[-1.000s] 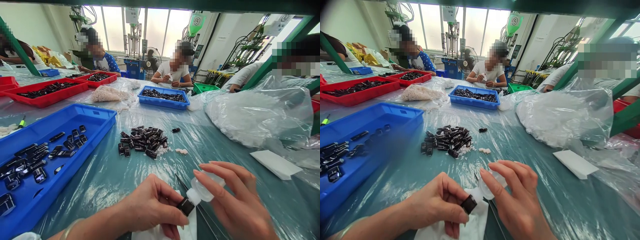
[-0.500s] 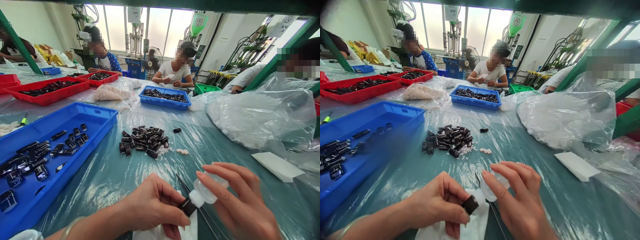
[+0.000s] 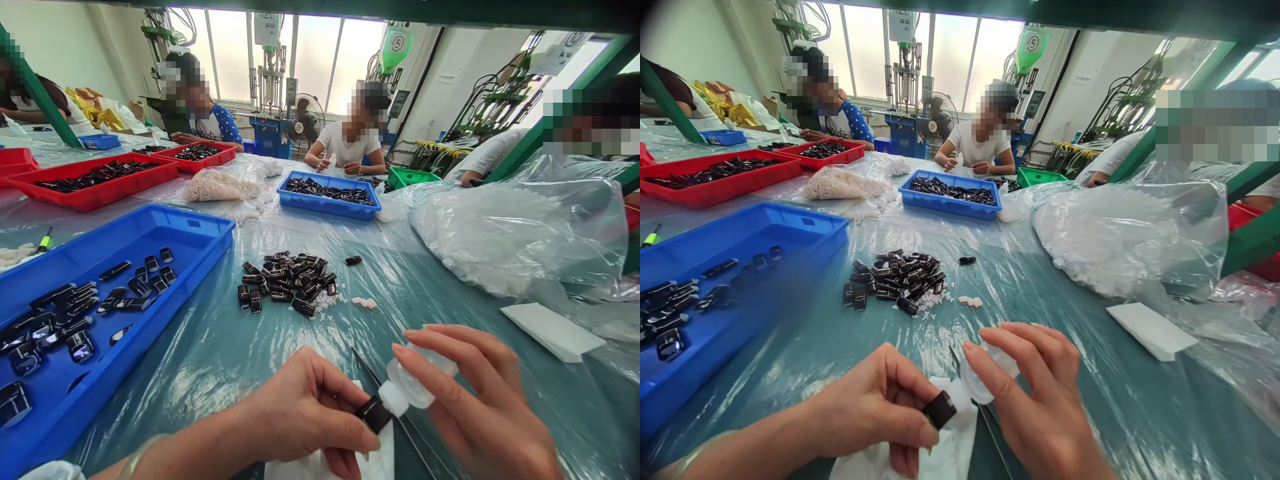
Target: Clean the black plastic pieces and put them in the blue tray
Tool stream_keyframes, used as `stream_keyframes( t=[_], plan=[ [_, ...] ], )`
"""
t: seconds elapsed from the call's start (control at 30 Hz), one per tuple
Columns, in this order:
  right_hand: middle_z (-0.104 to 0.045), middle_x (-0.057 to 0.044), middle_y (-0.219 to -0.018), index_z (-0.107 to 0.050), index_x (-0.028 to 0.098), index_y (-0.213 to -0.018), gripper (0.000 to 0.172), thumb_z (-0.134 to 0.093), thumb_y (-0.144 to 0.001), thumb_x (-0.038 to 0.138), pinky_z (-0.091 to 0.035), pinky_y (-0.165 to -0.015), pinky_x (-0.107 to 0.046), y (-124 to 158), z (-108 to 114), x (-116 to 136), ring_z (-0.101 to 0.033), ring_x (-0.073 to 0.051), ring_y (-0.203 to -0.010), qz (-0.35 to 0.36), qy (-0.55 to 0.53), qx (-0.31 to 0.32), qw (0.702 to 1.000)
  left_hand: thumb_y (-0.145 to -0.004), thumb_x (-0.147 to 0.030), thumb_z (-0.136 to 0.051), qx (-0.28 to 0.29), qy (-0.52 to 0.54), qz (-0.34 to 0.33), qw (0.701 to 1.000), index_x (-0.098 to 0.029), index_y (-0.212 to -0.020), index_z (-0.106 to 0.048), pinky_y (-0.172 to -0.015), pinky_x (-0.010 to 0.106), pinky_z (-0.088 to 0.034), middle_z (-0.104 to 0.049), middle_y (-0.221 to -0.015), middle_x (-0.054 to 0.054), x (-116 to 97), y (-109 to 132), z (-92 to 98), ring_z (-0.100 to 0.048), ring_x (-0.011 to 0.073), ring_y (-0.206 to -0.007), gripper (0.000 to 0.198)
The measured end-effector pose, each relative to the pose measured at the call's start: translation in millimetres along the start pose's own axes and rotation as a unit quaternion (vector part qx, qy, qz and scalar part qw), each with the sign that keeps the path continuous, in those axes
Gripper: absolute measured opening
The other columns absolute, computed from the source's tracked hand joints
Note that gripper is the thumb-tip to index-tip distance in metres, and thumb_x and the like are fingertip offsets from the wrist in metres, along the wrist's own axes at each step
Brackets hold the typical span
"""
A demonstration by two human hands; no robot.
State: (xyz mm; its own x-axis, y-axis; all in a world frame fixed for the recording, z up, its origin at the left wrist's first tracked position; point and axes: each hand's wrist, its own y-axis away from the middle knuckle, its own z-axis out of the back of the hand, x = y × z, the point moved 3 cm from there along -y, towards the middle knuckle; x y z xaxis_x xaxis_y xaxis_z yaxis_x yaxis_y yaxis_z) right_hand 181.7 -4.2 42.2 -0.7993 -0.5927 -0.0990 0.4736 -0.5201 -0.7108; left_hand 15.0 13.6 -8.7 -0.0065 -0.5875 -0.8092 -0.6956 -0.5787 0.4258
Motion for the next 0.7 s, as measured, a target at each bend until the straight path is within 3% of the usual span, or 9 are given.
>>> stream_keyframes(
  t=[0.7],
  plan=[
    [-0.061,-0.005,-0.089,-0.061,0.025,-0.093,0.031,-0.049,-0.081,0.000,-0.043,-0.073,-0.040,-1.4,0.4,-0.7,-0.054,-0.022,-0.090,0.017,0.001,-0.002,1.000,-0.059,-0.017,-0.070,0.005,0.007,-0.004,1.000,-0.009,-0.072,-0.073,-0.044,0.015,-0.045,-0.062,-0.048,0.001,-2.5,0.7,-1.0,-0.056,0.0076,-0.041,0.015]
  ],
)
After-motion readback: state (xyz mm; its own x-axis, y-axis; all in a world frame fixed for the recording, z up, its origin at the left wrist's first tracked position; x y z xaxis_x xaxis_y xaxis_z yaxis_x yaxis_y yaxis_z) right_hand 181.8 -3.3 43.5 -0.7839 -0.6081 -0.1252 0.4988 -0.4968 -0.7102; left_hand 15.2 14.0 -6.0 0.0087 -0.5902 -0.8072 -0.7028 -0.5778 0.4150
